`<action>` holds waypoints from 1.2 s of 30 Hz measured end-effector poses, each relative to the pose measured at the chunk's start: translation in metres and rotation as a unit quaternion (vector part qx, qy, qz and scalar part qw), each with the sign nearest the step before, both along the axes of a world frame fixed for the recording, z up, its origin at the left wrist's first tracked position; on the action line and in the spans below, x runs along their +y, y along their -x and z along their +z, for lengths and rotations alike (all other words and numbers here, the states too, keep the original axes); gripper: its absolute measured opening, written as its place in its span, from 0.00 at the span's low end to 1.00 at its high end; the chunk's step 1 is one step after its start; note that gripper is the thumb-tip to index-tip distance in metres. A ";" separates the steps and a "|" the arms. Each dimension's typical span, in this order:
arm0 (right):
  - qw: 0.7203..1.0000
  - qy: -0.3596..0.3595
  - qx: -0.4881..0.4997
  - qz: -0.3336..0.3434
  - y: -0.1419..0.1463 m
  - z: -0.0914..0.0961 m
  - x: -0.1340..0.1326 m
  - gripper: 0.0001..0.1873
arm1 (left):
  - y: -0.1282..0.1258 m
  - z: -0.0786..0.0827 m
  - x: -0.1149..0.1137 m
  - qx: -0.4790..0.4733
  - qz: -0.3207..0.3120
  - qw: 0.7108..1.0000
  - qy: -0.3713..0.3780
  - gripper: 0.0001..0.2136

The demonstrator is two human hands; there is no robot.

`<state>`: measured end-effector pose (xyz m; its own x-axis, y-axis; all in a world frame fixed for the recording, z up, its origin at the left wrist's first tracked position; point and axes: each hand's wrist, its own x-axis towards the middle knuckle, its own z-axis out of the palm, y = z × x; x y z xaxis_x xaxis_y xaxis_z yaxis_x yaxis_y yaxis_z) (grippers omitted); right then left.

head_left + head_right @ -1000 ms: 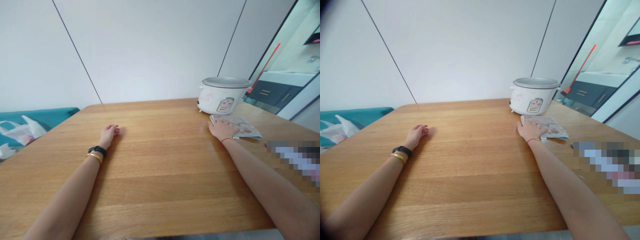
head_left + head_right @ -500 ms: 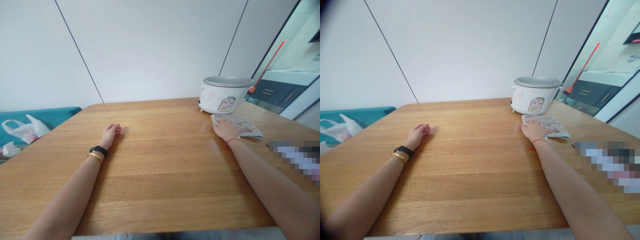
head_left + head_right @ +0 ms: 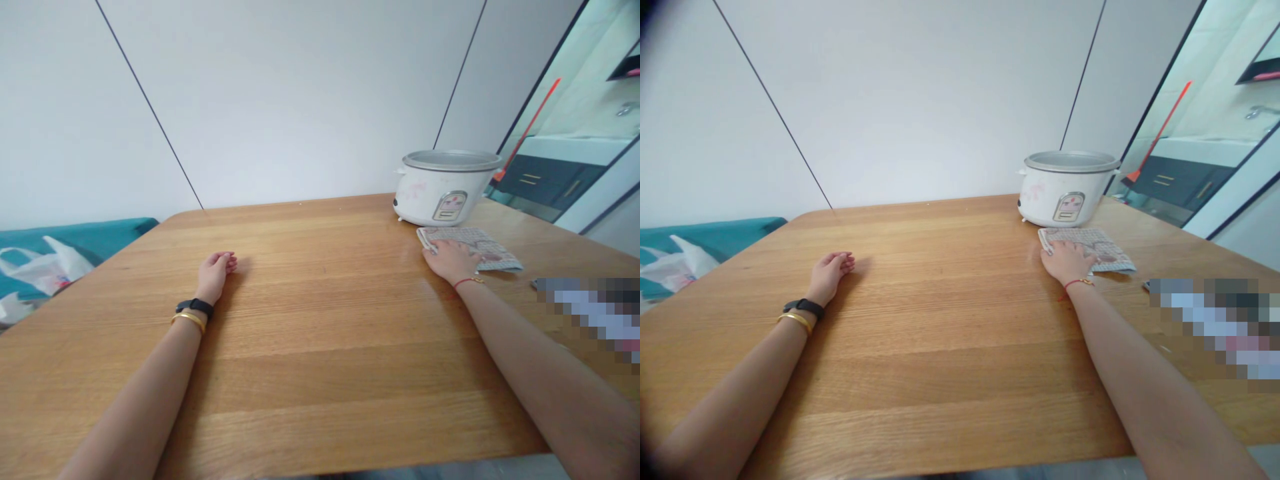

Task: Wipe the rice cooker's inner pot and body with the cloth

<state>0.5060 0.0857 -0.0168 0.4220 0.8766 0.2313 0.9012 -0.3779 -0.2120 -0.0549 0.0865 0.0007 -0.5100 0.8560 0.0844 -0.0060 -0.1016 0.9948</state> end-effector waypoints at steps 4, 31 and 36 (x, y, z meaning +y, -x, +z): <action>1.000 0.004 -0.004 0.005 0.002 0.002 -0.001 0.29 | 0.000 0.000 0.000 -0.006 0.003 1.000 0.001 0.04; 0.996 -0.028 0.067 -0.061 -0.026 -0.001 0.007 0.21 | -0.002 0.005 -0.001 -0.019 -0.015 1.000 0.016 0.02; 0.997 -0.051 0.035 -0.047 -0.029 0.001 0.007 0.26 | 0.000 0.004 0.000 -0.007 -0.022 1.000 0.016 0.03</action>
